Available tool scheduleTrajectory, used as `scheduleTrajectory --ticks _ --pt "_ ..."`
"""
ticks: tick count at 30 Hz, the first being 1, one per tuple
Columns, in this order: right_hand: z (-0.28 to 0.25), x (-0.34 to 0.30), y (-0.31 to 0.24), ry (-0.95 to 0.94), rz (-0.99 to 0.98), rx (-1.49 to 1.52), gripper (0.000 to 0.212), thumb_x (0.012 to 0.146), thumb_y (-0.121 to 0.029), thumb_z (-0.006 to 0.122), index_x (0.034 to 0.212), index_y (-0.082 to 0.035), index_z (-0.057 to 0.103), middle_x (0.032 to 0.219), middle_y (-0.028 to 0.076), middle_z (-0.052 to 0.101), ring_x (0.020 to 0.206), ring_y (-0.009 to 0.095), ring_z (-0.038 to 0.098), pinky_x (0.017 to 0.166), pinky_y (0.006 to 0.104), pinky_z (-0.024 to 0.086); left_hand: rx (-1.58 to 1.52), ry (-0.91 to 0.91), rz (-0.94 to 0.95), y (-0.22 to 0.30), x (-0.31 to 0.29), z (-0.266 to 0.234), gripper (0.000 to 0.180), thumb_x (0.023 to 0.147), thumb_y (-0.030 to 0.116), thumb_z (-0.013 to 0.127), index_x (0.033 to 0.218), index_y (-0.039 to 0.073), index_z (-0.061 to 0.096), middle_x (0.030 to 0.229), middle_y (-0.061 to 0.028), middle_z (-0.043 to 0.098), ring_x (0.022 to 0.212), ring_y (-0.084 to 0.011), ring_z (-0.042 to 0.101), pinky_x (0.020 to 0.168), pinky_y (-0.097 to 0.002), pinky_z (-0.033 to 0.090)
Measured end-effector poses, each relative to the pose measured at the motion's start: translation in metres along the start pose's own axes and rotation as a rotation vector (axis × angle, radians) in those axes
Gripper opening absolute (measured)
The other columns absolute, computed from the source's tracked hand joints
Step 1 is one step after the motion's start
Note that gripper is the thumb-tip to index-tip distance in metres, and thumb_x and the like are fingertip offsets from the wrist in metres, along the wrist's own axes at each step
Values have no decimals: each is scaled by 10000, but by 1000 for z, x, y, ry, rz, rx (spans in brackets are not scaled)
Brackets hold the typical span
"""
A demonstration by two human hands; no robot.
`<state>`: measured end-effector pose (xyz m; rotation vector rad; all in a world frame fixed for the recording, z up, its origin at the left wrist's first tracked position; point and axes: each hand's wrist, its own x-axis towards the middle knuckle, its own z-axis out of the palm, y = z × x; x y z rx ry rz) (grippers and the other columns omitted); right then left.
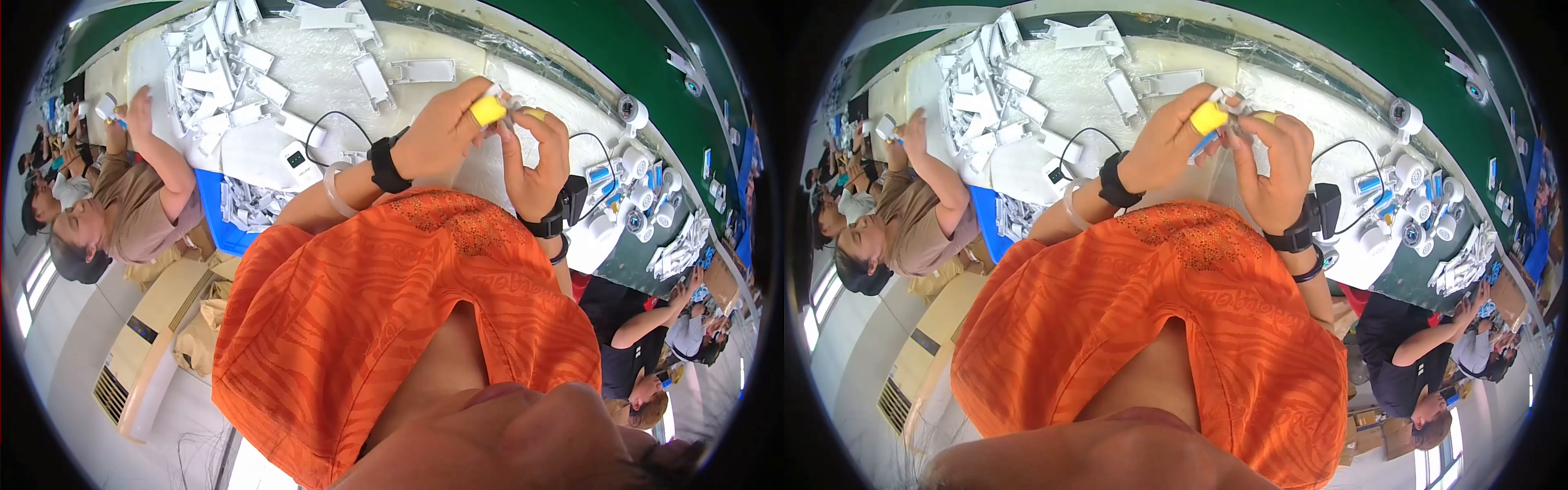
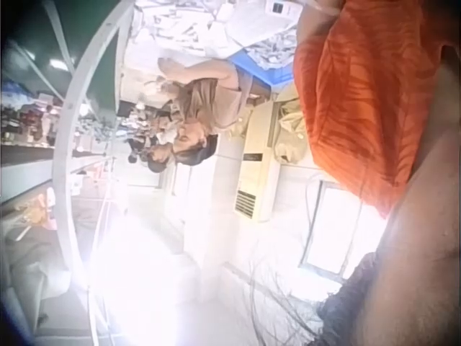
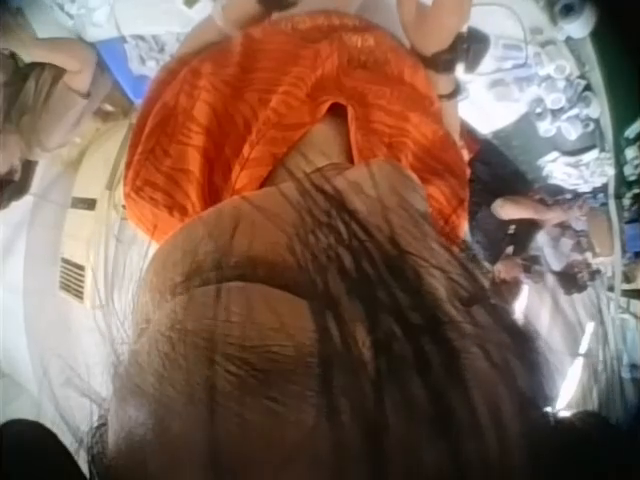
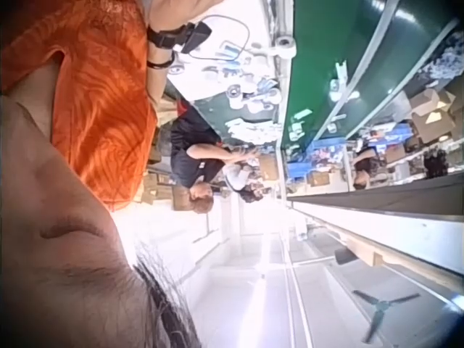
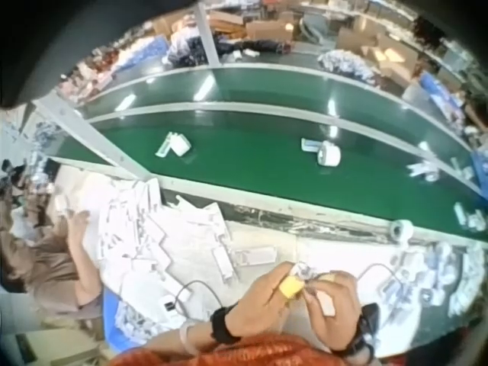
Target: Assembling electronic security camera components at a factory assembly line.
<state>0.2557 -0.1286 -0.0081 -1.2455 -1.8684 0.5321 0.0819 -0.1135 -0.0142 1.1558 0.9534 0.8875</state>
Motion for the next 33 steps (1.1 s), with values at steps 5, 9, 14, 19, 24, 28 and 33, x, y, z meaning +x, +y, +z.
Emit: scheduleTrajectory --ticks 5,9,14,19,24,28,33 --pt "-4 -1 -1 37 49 14 280 800 -5 714 1067 -53 641 1040 116 627 981 301 567 854 374 456 -237 35 -122 -11 16 -16 354 1030 341 392 1169 49 536 869 -64 614 651 -95 574 481 -224 459" --pt "-22 -5 0 46 70 -42 242 803 0 708 1031 -54 652 1024 109 632 986 305 572 860 370 458 -254 48 -172 -17 33 -36 506 1028 421 343 1270 10 511 948 -109 652 679 -139 609 516 -269 519" --pt "-73 -14 -4 95 16 -263 203 801 23 692 986 -52 655 983 90 657 982 296 594 949 432 453 -150 35 -196 -21 76 -61 581 1011 483 324 1230 -11 538 946 -121 664 687 -163 628 530 -298 541" --pt "-132 -40 -5 183 53 -533 180 798 33 686 956 -47 655 940 85 681 914 276 635 971 438 448 -134 44 -147 -67 154 -121 436 994 389 407 1104 1 573 946 -127 662 765 -216 654 640 -368 567" --pt "-177 -86 8 203 173 -669 144 835 -24 671 970 -69 656 925 72 676 861 271 632 894 402 454 922 214 194 -72 176 -176 393 875 203 636 1145 -67 541 1069 -135 632 996 -285 616 866 -372 487" --pt "-189 -150 32 6 558 -691 137 852 -96 663 987 -70 659 914 102 677 850 264 659 796 412 471 366 681 12 -58 149 -120 593 854 187 615 1351 -89 446 1111 -143 591 960 -221 571 839 -302 457" --pt "-166 -256 71 -158 1032 -682 431 896 -396 627 1152 -50 595 1020 183 671 934 353 651 780 448 512 299 145 -27 -70 66 -69 326 891 90 481 1180 62 628 1040 -45 638 865 -131 612 728 -251 475"
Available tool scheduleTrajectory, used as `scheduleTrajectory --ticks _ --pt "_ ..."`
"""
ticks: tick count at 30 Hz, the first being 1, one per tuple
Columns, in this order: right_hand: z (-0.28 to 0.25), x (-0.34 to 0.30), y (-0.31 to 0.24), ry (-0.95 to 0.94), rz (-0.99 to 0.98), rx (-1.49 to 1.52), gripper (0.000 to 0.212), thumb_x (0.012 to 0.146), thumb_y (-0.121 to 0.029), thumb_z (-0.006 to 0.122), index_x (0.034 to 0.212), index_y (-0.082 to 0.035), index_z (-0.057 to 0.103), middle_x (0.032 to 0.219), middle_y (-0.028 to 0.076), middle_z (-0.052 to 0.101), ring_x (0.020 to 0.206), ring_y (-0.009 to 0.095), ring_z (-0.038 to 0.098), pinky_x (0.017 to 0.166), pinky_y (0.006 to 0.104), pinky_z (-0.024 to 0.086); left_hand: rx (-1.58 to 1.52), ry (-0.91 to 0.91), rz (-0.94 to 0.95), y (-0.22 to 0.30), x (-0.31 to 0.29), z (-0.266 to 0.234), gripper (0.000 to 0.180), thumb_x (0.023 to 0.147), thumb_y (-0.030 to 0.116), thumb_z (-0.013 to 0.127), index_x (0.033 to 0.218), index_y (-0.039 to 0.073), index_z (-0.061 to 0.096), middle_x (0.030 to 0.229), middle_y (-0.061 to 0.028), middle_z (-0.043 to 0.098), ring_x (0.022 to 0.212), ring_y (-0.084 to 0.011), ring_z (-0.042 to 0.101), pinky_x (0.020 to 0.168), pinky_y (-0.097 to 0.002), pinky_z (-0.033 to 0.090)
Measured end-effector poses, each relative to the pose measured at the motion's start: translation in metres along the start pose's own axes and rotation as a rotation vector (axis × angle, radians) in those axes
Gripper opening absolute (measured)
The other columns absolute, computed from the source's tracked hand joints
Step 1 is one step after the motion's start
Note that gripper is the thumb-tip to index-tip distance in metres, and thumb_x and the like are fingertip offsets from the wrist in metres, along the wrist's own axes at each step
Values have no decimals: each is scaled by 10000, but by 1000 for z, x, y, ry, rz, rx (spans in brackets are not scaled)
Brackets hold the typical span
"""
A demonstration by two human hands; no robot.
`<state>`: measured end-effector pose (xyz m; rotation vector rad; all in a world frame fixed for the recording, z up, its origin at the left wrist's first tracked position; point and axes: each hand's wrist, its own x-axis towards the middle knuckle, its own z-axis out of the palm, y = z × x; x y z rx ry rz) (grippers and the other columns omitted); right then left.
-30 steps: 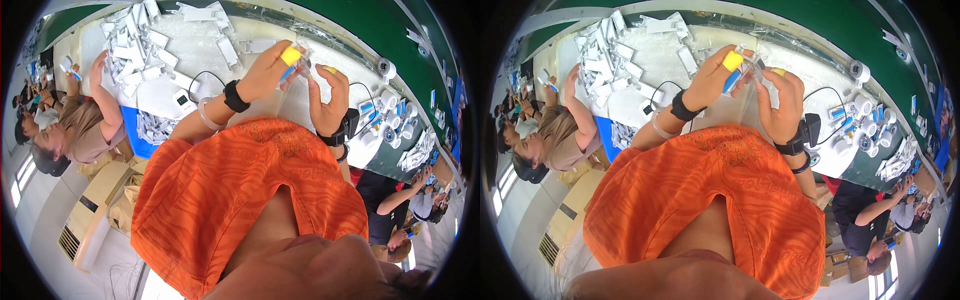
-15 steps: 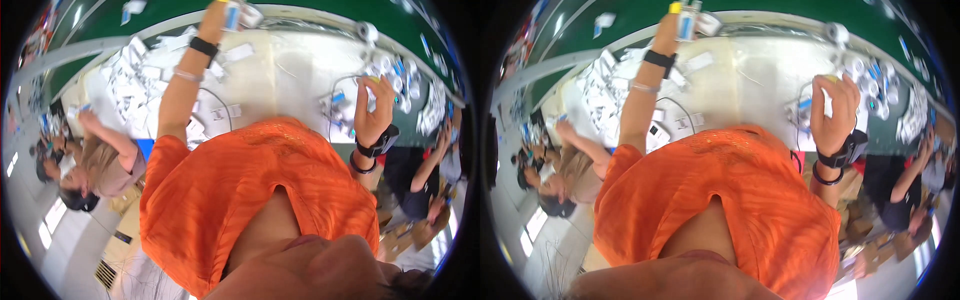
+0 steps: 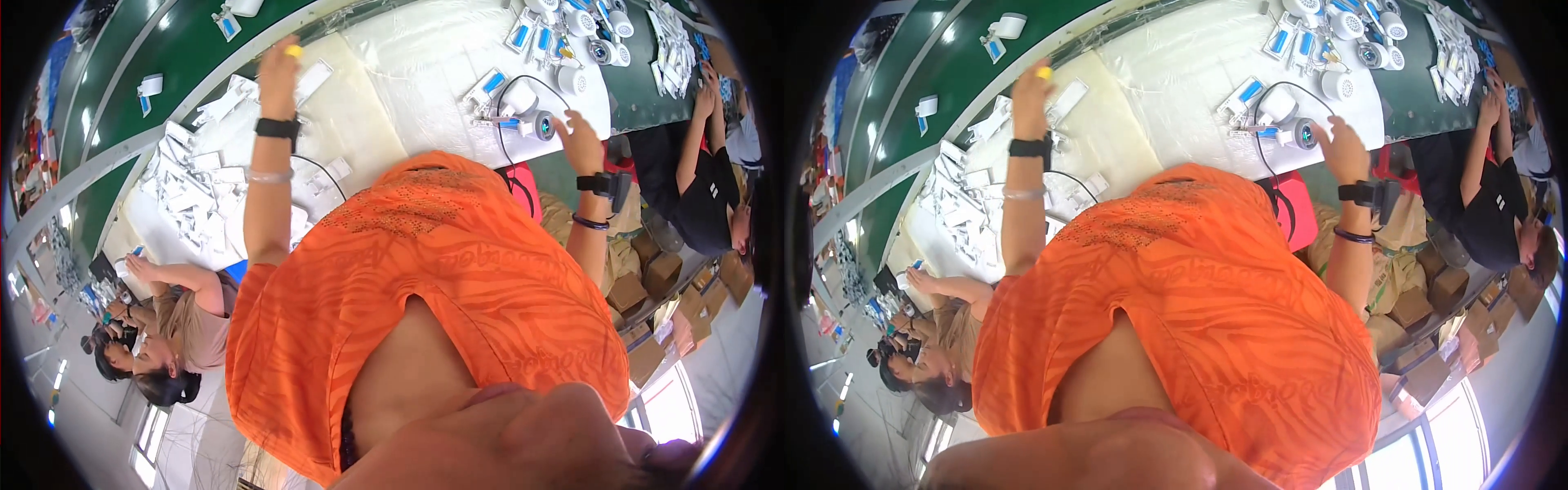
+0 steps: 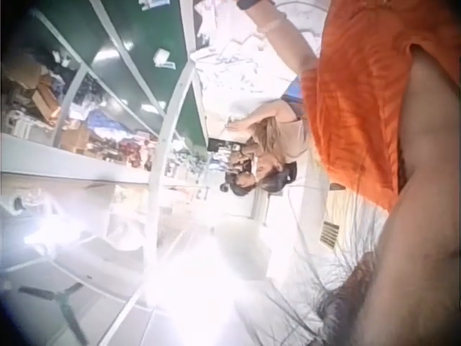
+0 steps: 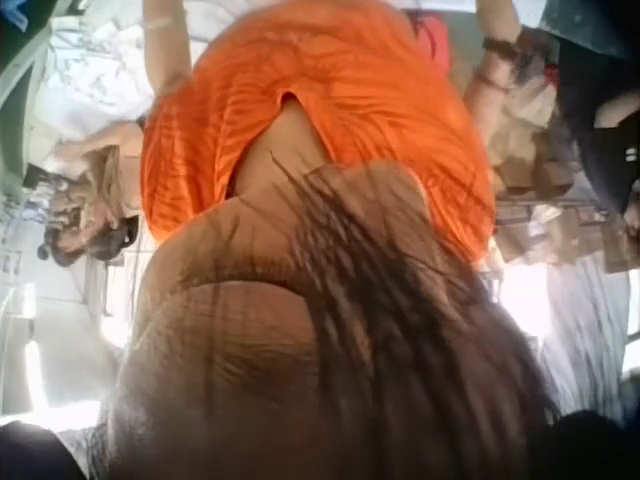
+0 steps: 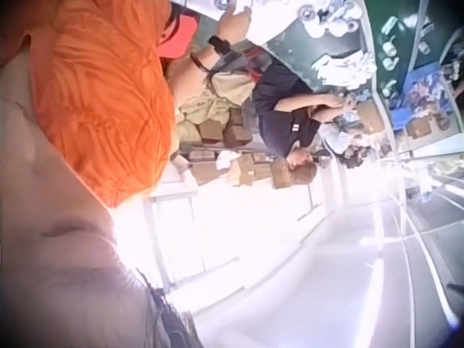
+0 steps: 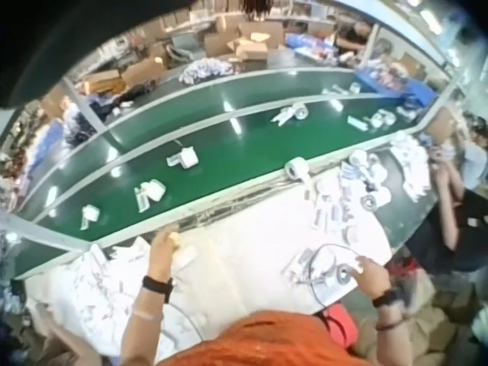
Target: Assembling electronic security camera components at a factory assembly line.
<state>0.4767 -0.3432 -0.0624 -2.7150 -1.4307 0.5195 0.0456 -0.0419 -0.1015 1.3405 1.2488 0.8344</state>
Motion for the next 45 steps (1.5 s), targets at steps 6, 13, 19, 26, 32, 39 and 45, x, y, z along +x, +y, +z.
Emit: scheduleTrajectory --ticks 6,13,19,26,32,39,45 --pt "25 -15 -18 303 -222 67 482 884 -341 639 1255 -47 552 1260 223 559 1166 405 532 935 458 449 -3 -601 -200 16 -76 70 298 913 108 451 1164 94 610 1064 -24 656 889 -137 663 729 -261 501" --pt "-53 12 -67 551 -648 1 362 847 -240 689 1164 -81 614 1222 158 577 1170 365 518 971 449 397 240 -720 219 13 -105 170 261 886 118 544 1122 55 634 1064 -109 653 968 -248 627 845 -360 495" --pt "-29 39 -46 41 -737 204 252 873 -183 633 1069 -24 645 1062 184 634 955 388 606 803 435 493 654 -792 641 46 -134 271 285 800 199 662 1053 69 658 1077 -129 610 1020 -316 577 836 -429 507" --pt "11 58 -20 -89 -631 604 316 993 -233 466 1095 20 625 1058 210 634 1009 376 582 915 398 449 980 -569 1047 22 -135 319 196 784 189 629 962 120 675 1059 -54 597 1035 -252 557 699 -403 496" --pt "55 87 17 -305 -428 984 528 1053 -398 311 1215 15 598 1175 130 635 1090 232 583 948 330 428 927 -801 724 55 -115 319 183 730 147 665 905 94 658 982 -102 594 922 -292 601 708 -440 501" --pt "50 111 18 -594 -249 1200 619 1020 -516 336 1218 3 608 1142 117 644 1047 191 593 906 310 456 -27 -898 -268 68 -74 252 271 944 214 585 1154 43 594 1040 -88 600 999 -220 606 850 -348 516" --pt "42 115 9 -665 -499 1037 418 923 -238 645 1256 -14 531 1162 129 626 1071 204 600 865 333 494 -624 -547 -344 79 -69 211 383 950 288 589 1214 13 555 1129 -132 604 1040 -269 602 838 -419 532"
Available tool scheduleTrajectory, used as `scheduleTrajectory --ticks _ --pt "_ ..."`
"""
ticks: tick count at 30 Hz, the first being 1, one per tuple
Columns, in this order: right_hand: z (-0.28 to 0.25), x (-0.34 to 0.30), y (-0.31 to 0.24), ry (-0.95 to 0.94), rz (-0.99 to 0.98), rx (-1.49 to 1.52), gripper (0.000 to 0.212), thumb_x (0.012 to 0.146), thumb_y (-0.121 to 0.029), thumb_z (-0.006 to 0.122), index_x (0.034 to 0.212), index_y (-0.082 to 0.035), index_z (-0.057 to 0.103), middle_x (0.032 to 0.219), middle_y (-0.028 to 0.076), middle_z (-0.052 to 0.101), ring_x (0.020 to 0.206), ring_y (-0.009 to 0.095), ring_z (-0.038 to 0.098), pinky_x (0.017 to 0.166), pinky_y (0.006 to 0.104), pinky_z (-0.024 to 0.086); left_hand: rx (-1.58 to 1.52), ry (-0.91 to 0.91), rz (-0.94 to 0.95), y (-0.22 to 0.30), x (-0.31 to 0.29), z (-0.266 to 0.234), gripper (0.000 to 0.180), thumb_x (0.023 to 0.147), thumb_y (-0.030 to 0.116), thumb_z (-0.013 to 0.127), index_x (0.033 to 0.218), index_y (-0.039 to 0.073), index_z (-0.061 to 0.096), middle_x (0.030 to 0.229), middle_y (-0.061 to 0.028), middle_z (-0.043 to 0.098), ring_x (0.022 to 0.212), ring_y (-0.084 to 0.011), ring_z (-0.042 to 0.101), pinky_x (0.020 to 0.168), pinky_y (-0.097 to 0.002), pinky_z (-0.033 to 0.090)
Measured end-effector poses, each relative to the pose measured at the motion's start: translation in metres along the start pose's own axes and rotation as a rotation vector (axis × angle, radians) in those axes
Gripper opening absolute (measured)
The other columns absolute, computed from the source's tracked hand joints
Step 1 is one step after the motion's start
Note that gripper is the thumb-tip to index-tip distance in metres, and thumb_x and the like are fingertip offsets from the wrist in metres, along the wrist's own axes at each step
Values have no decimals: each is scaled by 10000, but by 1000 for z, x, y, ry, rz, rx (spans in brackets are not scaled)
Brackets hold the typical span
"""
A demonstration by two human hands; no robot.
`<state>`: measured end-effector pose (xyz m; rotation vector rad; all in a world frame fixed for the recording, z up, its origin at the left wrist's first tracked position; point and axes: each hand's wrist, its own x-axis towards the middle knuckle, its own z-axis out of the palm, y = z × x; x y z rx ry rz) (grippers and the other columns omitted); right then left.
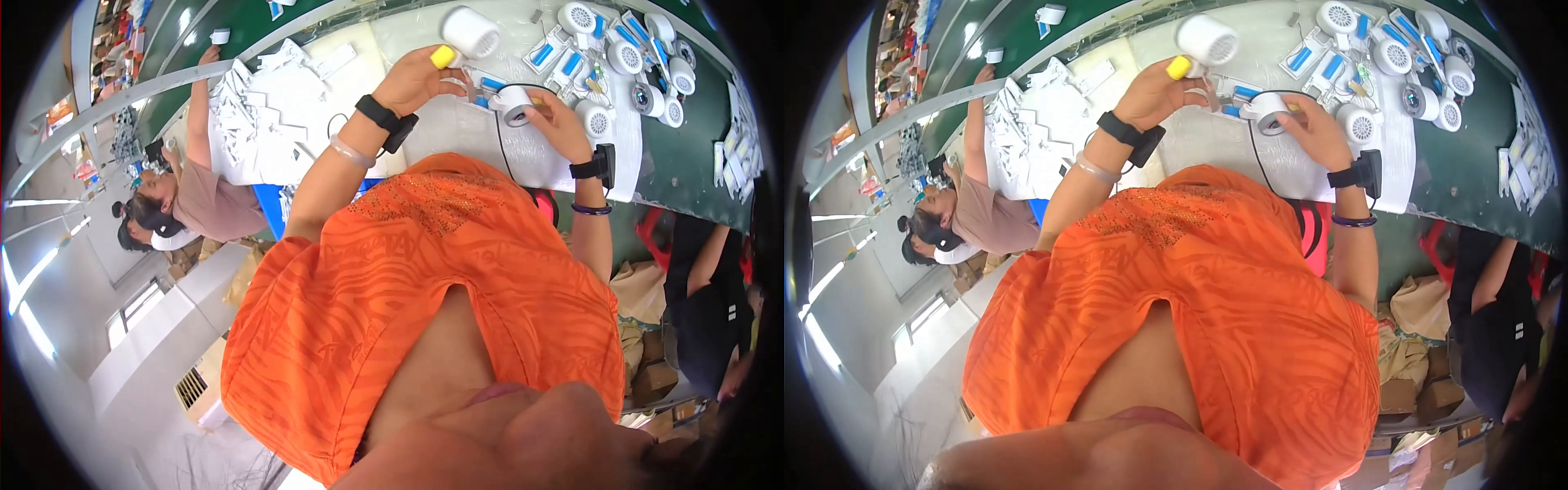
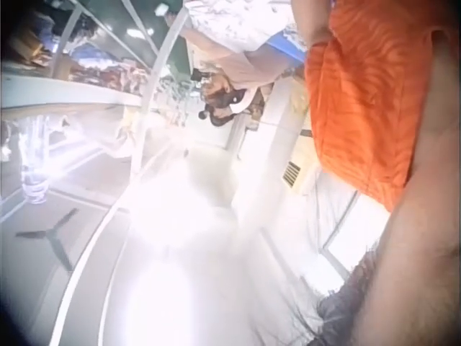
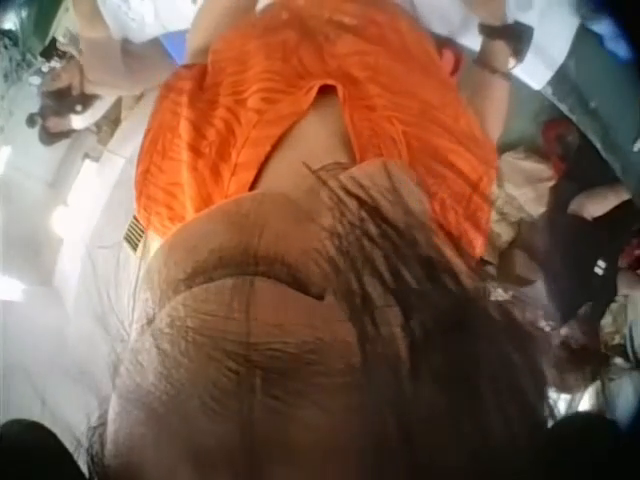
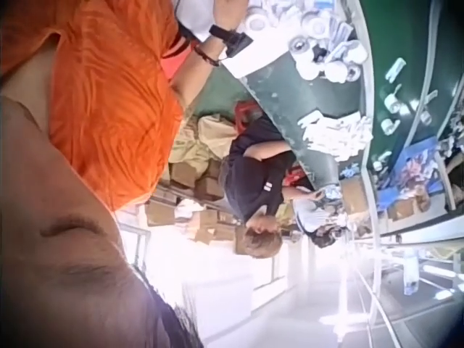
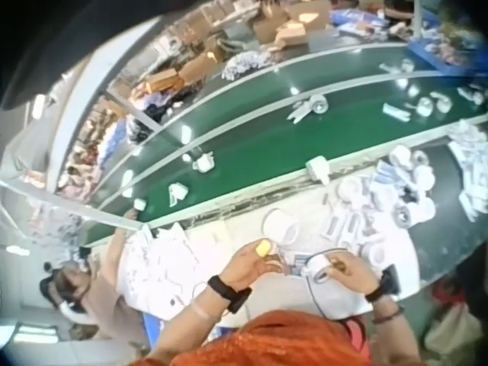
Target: Assembling electronic security camera components at a factory assembly line.
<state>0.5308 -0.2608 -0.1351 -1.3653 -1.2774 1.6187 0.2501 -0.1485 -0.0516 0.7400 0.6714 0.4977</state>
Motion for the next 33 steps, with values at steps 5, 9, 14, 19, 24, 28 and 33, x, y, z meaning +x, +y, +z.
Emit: scheduleTrajectory --ticks 5,9,14,19,24,28,33 --pt "7 15 -13 7 -200 -264 445 907 -258 643 1265 -18 530 1169 186 600 1047 304 600 893 359 480 45 69 190 24 -15 -12 431 935 324 604 1217 2 548 1124 -155 592 1033 -308 584 889 -479 501" --pt "14 24 -28 -35 -196 -431 465 918 -345 611 1247 -24 546 1157 179 605 988 315 608 845 377 489 24 195 377 54 -28 -24 405 947 313 573 1215 11 549 1093 -132 617 999 -283 612 939 -488 486" --pt "37 25 -35 34 -170 -510 432 915 -361 598 1196 -33 574 1087 159 627 925 333 620 776 408 500 43 157 370 82 -32 -51 465 962 392 531 1231 14 505 1117 -103 553 927 -202 555 963 -440 440" --pt "61 20 -50 169 -375 -813 324 883 -229 620 1153 -52 598 1014 142 647 891 339 620 745 421 505 558 426 175 78 -31 -68 387 974 385 507 1039 11 582 834 -51 589 739 -160 557 689 -307 465" --pt "96 35 -95 299 -639 -768 369 810 -99 660 1170 -57 592 1091 146 622 1004 337 596 830 416 489 968 372 10 51 0 -92 270 927 246 535 955 -2 637 728 -20 577 622 -99 532 552 -254 420" --pt "121 80 -108 212 -800 -855 513 753 -33 675 1248 -64 540 1213 149 563 1142 343 531 939 421 445 1313 547 344 13 3 -126 399 837 255 631 1136 -8 628 920 -134 642 839 -255 607 744 -361 486" --pt "136 135 -92 208 -742 -1049 623 758 -72 675 1344 -86 464 1322 160 517 1262 324 465 1051 433 365 1448 744 252 -29 -19 -139 698 744 364 718 1293 -12 511 1260 -229 517 1161 -397 506 995 -448 419"
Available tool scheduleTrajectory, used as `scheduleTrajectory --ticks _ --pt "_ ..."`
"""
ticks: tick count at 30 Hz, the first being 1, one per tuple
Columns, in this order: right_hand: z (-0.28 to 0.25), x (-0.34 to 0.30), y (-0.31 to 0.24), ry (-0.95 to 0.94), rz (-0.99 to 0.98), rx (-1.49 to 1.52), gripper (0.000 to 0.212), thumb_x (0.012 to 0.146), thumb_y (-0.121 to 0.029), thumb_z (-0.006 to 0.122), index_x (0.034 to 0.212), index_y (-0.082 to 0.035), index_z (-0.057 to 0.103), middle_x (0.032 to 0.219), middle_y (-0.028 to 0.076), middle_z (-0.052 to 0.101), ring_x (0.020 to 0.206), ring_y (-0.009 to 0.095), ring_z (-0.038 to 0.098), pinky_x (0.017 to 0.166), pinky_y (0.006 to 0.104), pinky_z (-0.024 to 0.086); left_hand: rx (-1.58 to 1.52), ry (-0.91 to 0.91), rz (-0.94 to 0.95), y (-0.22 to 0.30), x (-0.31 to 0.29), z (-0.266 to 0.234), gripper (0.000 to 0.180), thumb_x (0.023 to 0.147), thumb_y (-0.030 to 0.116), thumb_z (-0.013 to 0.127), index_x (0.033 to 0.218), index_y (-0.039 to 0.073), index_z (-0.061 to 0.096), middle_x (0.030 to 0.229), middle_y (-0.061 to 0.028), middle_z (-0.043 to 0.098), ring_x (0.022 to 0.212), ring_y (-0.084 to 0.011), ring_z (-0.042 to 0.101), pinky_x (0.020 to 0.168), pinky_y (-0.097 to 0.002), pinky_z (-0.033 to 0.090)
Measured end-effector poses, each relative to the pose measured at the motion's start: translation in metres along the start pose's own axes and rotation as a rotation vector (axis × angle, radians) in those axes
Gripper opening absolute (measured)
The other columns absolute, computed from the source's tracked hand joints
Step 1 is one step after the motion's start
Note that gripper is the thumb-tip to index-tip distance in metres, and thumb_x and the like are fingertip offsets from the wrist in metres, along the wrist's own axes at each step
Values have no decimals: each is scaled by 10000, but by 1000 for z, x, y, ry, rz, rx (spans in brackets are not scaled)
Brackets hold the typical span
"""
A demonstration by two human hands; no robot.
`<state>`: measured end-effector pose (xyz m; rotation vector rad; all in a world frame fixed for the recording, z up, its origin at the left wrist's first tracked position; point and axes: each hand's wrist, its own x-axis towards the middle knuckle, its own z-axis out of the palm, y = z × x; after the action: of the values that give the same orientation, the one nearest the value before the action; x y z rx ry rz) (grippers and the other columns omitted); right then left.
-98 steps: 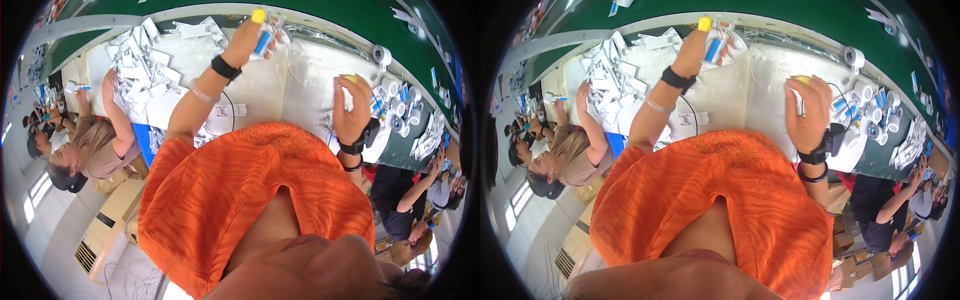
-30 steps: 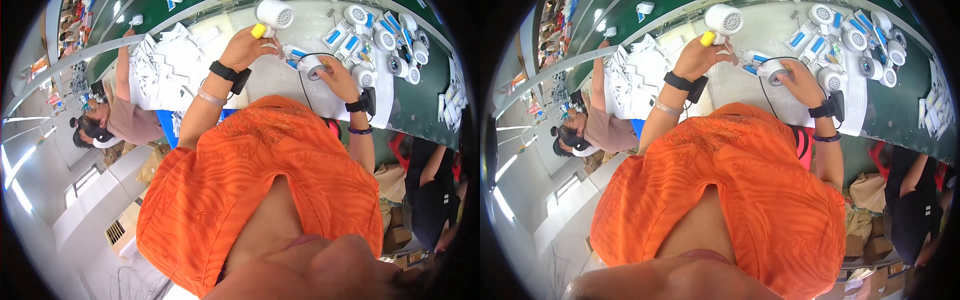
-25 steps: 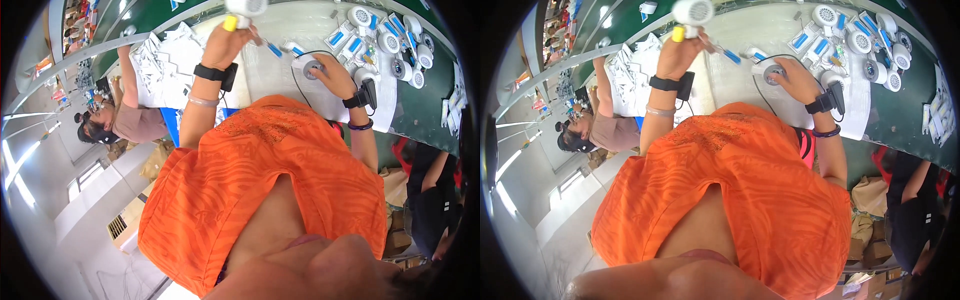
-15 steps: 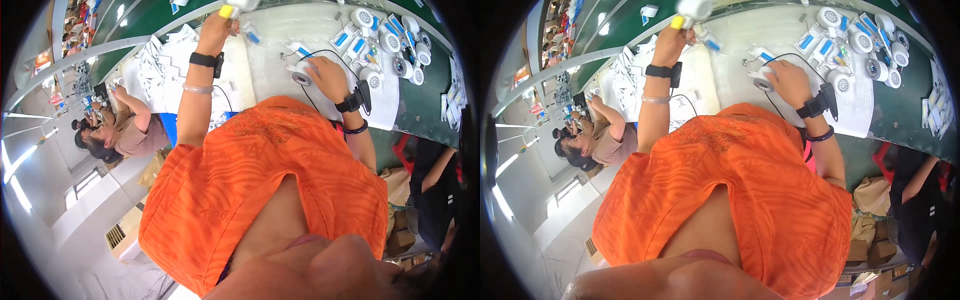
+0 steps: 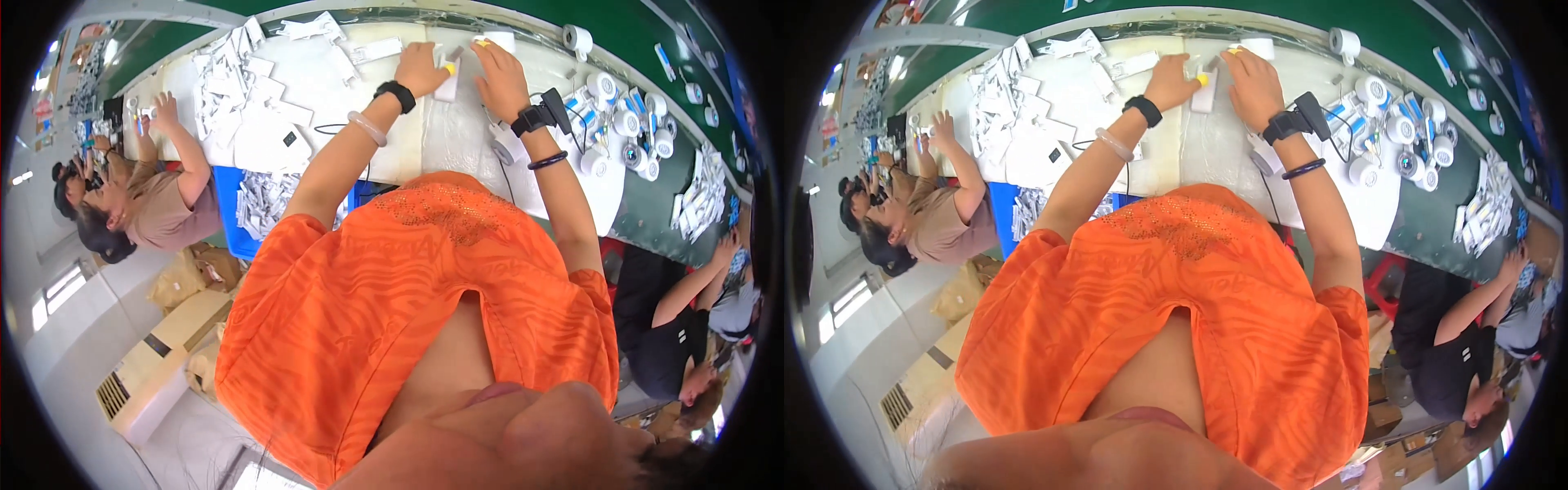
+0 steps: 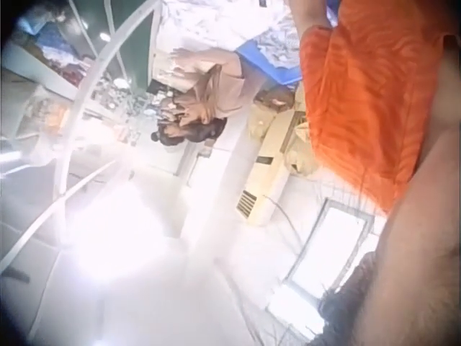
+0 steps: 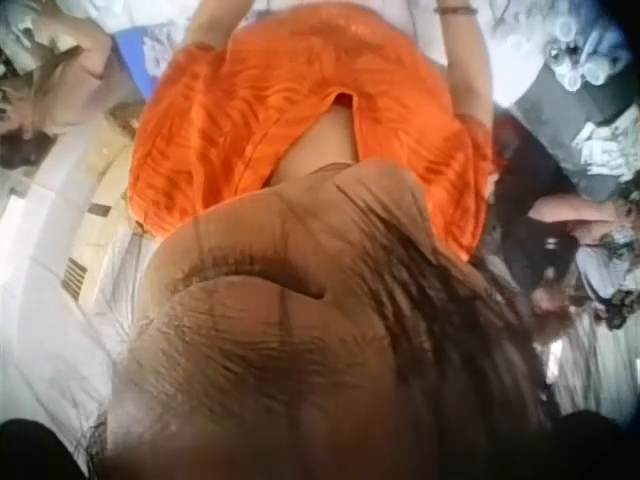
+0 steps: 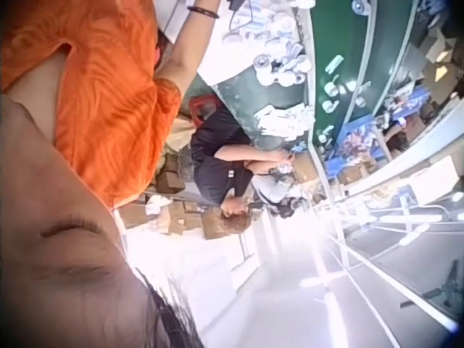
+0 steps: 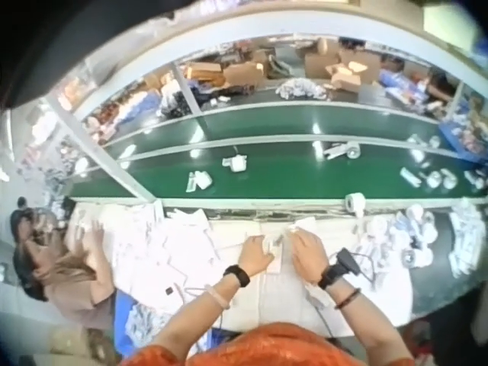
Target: Assembling electronic security camera components at a factory assembly line.
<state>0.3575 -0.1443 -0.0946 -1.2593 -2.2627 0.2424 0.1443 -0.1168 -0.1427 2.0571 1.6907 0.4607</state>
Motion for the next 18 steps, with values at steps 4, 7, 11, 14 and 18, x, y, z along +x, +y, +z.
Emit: scheduleTrajectory --ticks 4,7,11,14,18 --pt "25 28 24 -53 -60 -248 606 763 -112 679 1332 -99 471 1309 120 529 1255 284 476 1073 457 328 47 -159 -212 55 -17 -12 655 721 398 752 1205 10 540 1188 -181 540 1107 -360 544 895 -467 487" --pt "35 46 31 -190 -94 -376 348 849 -134 534 1196 -129 567 1159 86 620 1146 257 558 1046 460 351 173 -44 -127 59 -18 10 587 753 367 725 1178 21 514 1136 -182 536 1043 -335 583 829 -465 520" --pt "38 68 25 -559 -267 -405 263 838 -212 621 1095 -158 630 1025 63 657 1038 250 596 1036 463 349 218 86 -153 34 -12 41 432 802 261 662 1126 15 518 1107 -183 550 994 -338 608 780 -468 535" --pt "46 62 43 -670 -338 -334 164 897 -259 562 896 -139 674 874 70 685 915 244 638 968 441 392 77 -203 -291 45 -12 3 411 798 222 639 1122 -2 519 1119 -214 550 990 -376 617 807 -470 530" --pt "32 49 34 -397 -294 6 208 918 -281 560 841 -120 665 807 79 681 829 271 659 813 441 455 -46 -256 -275 27 -28 -25 422 824 267 582 1117 -31 524 1127 -247 537 993 -424 603 845 -485 506"
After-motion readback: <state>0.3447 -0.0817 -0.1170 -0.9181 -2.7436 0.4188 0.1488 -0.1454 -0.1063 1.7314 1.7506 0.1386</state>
